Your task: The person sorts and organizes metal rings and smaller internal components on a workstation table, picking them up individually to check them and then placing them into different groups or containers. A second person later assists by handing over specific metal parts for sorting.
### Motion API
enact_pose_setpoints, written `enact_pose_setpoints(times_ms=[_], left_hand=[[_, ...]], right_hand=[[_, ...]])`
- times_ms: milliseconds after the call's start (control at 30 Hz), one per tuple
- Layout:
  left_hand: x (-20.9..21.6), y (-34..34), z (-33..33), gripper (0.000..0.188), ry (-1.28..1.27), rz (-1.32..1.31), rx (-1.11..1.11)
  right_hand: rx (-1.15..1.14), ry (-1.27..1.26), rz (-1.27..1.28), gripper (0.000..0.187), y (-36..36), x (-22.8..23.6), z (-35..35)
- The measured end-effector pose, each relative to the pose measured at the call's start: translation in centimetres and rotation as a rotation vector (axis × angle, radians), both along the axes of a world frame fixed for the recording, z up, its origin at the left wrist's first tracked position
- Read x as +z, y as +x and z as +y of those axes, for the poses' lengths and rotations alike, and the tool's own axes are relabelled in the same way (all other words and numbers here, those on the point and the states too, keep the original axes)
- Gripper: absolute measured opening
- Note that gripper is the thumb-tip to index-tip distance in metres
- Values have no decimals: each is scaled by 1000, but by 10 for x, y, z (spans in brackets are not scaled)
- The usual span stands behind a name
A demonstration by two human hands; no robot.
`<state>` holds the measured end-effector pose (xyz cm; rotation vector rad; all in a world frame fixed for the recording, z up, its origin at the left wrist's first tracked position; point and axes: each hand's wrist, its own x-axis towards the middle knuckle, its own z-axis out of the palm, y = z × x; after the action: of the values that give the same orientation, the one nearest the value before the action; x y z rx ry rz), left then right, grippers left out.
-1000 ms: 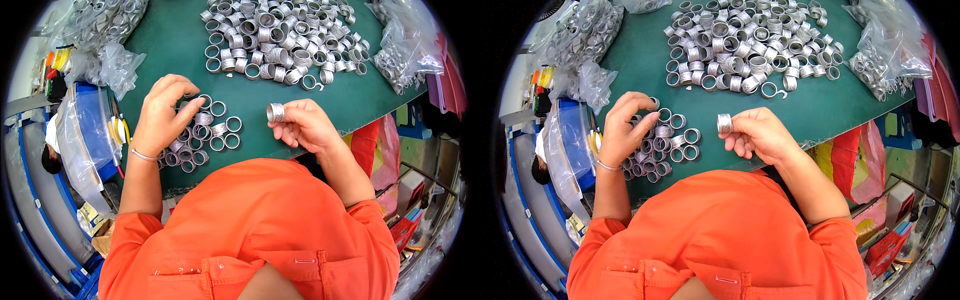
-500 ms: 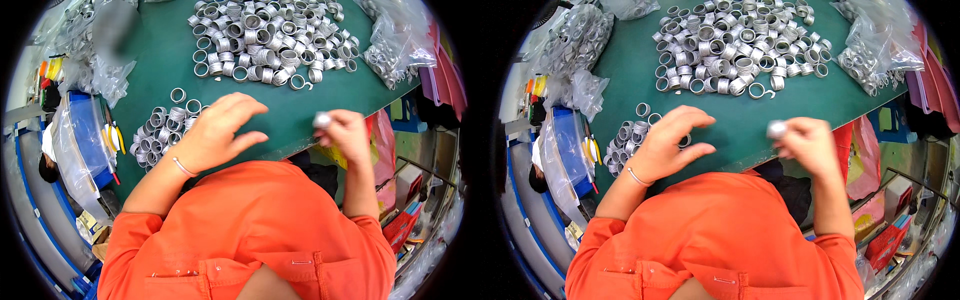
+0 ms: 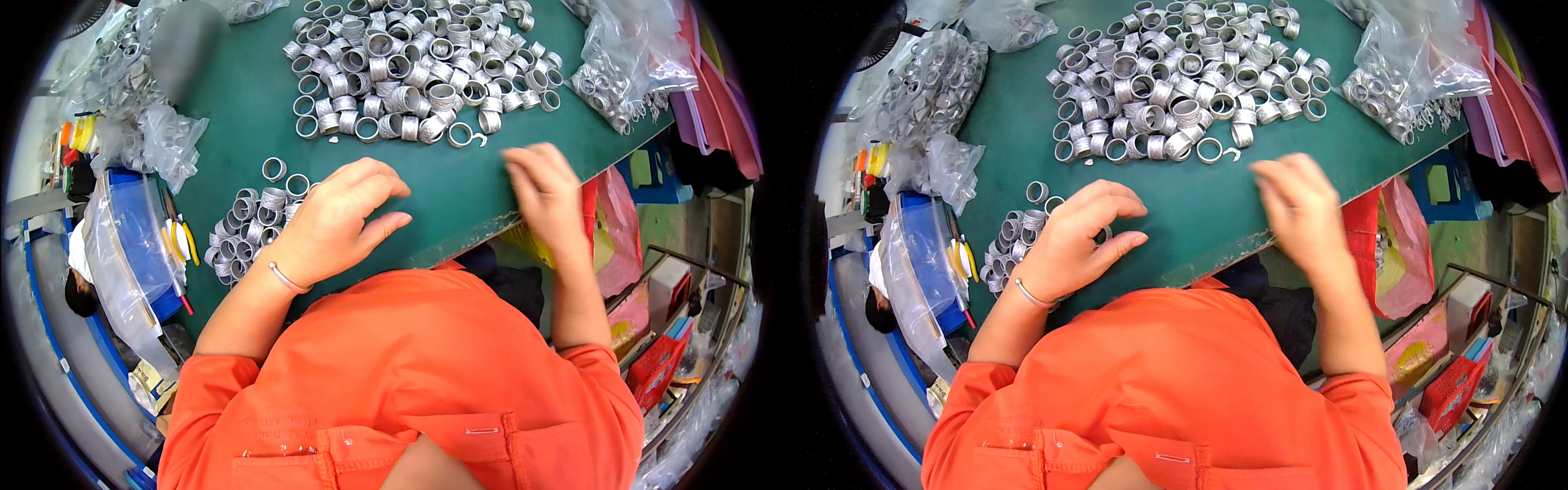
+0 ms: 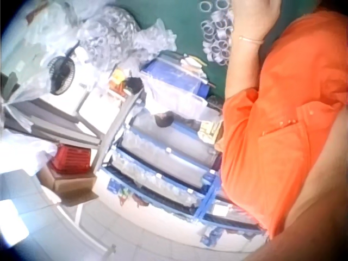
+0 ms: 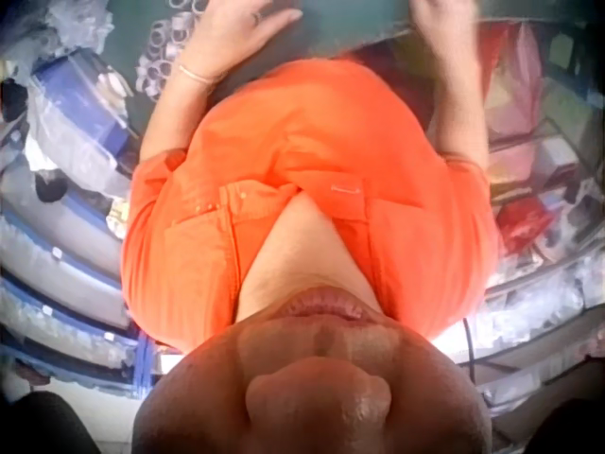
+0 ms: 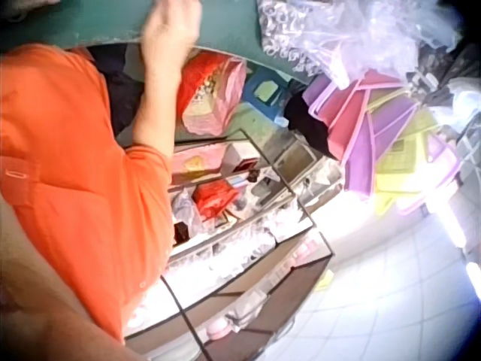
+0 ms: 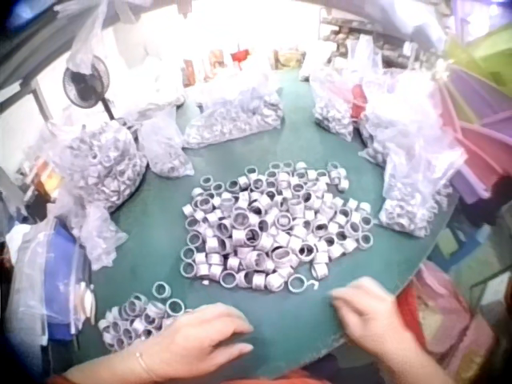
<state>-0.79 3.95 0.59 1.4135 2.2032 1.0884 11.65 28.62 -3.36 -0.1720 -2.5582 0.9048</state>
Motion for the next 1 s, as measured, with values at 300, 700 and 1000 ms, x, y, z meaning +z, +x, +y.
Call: enact_pose_setpoints(times_ms=[300,700,1000], left_hand=[[-5,-2,-12,26,24,-4,24],[2,2,3,70,158,-52,-26],[-10,-2,-13,24,-82,243,-70]], right_hand=[[70,-213,-21,15,-30,-17,-33],[308,-1383,-186,24,-17,-1,-59],[112,94,167,32,-53,-8,-58]])
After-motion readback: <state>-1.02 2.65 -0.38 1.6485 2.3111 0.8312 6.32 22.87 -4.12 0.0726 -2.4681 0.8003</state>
